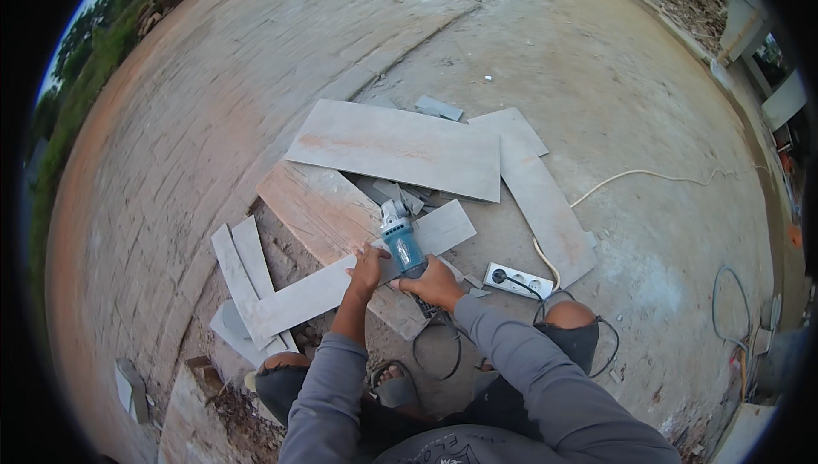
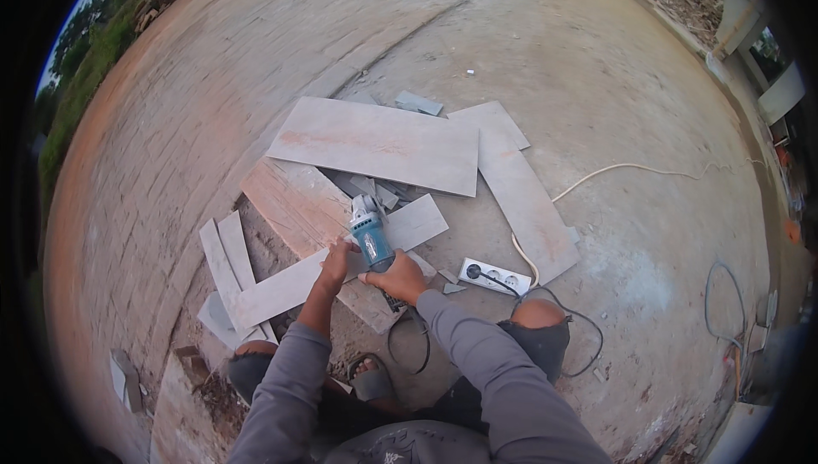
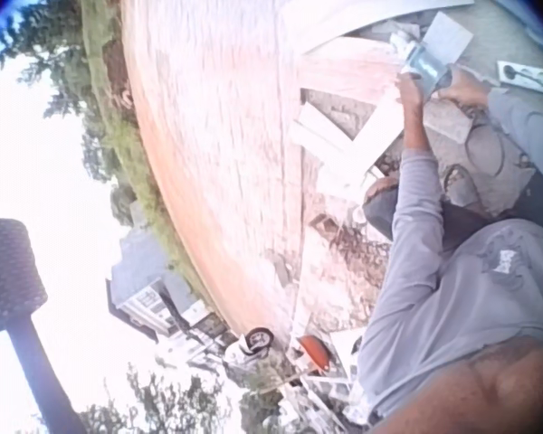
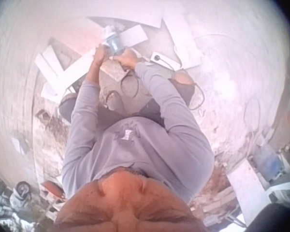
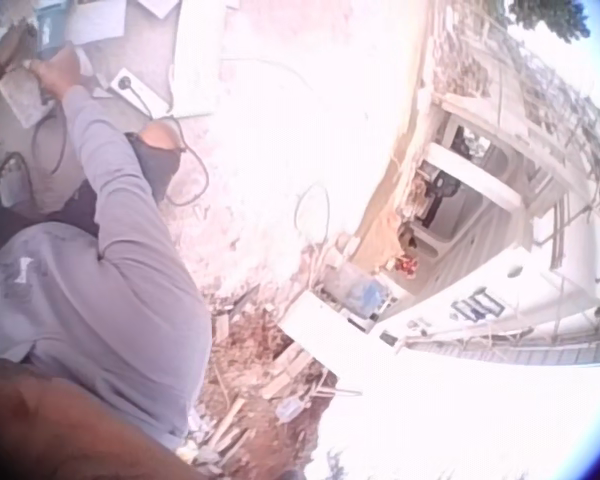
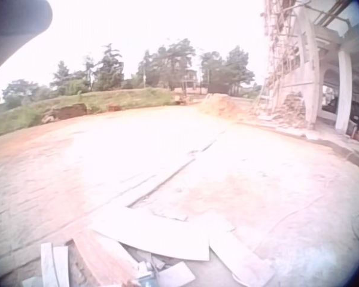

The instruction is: The person uses an angle grinder to cut through pieces of tile on the ground and then picks up the cut fragments by hand.

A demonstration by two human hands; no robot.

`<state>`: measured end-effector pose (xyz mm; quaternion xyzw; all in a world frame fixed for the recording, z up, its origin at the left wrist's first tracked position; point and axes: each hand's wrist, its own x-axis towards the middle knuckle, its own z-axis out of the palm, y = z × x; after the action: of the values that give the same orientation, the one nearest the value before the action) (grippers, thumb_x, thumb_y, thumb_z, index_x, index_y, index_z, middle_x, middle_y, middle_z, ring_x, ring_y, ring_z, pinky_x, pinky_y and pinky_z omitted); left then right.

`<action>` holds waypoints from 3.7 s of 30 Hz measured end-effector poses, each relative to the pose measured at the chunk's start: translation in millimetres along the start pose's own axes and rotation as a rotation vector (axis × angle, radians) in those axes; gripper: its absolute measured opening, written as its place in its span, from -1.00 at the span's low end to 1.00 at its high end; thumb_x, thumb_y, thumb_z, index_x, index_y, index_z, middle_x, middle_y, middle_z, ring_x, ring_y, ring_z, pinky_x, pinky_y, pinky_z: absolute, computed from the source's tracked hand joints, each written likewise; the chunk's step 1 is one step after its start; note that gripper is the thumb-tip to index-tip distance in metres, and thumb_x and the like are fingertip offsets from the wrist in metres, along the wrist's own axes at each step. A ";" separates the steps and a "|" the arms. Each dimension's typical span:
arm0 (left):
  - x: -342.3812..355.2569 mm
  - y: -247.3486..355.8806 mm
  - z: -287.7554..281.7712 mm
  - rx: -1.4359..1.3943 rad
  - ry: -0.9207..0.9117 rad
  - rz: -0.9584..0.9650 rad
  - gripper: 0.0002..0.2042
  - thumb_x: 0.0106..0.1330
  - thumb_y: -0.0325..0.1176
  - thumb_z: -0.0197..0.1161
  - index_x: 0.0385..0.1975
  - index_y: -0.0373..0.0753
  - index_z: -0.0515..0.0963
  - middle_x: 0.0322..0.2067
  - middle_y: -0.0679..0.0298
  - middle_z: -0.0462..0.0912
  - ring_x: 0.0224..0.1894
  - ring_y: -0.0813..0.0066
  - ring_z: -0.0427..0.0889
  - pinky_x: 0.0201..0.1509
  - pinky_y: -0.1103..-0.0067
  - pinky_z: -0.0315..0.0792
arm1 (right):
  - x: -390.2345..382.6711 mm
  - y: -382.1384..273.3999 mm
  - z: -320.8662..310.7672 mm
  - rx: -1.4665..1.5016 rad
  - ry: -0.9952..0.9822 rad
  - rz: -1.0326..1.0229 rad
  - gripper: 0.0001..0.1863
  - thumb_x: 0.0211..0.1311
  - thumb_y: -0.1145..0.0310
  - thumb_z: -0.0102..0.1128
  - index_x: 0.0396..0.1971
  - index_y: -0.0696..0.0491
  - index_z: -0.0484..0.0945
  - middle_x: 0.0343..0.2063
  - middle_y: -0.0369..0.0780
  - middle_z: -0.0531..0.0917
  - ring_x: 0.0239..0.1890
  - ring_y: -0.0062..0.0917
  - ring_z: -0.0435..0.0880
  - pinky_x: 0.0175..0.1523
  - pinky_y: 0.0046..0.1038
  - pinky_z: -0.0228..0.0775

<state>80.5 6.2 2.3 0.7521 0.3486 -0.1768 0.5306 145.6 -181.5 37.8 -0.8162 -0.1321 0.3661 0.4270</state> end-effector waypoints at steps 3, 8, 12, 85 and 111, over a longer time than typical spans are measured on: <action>-5.4 11.6 8.4 -0.135 0.062 -0.024 -0.19 0.24 0.41 -0.18 0.20 -0.20 0.44 0.44 -0.12 -0.21 0.48 -0.04 -0.53 0.30 -0.12 -0.74 | 0.8 -1.5 0.2 0.013 0.001 -0.003 -0.17 -0.29 -0.07 0.55 -0.11 0.28 0.49 -0.20 0.02 0.65 -0.15 -0.24 0.65 0.00 -0.38 0.43; -14.2 25.8 20.8 0.004 0.082 -0.058 -0.02 0.11 0.53 -0.10 0.25 -0.30 0.36 0.44 -0.16 -0.40 0.47 0.08 -0.69 0.32 -0.06 -0.75 | 3.4 2.6 2.4 0.028 0.001 -0.016 -0.19 -0.27 -0.05 0.54 -0.12 0.28 0.49 -0.22 0.00 0.65 -0.16 -0.25 0.65 -0.01 -0.38 0.43; -12.2 23.2 22.7 -0.025 0.107 -0.060 0.05 0.09 0.53 -0.05 0.27 -0.41 0.28 0.43 -0.16 -0.43 0.46 0.07 -0.69 0.30 -0.07 -0.78 | -1.7 -6.6 -2.4 0.032 -0.021 -0.025 -0.20 -0.26 -0.03 0.54 -0.12 0.29 0.49 -0.22 0.00 0.65 -0.18 -0.27 0.66 -0.02 -0.39 0.43; 3.3 6.2 31.2 -0.040 0.239 -0.044 -0.18 0.36 0.28 -0.29 0.33 -0.40 0.17 0.44 -0.15 -0.24 0.48 -0.12 -0.51 0.32 -0.16 -0.67 | 11.7 3.7 7.5 0.093 -0.058 0.001 -0.27 -0.27 -0.04 0.53 -0.16 0.23 0.57 -0.22 0.00 0.68 -0.16 -0.20 0.67 -0.01 -0.33 0.43; -22.6 12.4 22.7 0.784 0.271 0.087 -0.12 -0.03 -0.25 0.46 0.36 -0.10 0.15 0.36 0.19 0.11 0.41 0.10 0.11 0.25 0.16 0.36 | 7.0 9.2 2.8 0.089 -0.076 0.031 -0.37 -0.16 0.08 0.54 -0.16 0.21 0.57 -0.25 -0.11 0.69 -0.22 -0.41 0.66 -0.05 -0.45 0.44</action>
<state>75.9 -24.7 16.5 0.9277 0.2895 -0.1727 0.1605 147.6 -181.6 26.1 -0.7837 -0.1191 0.4091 0.4519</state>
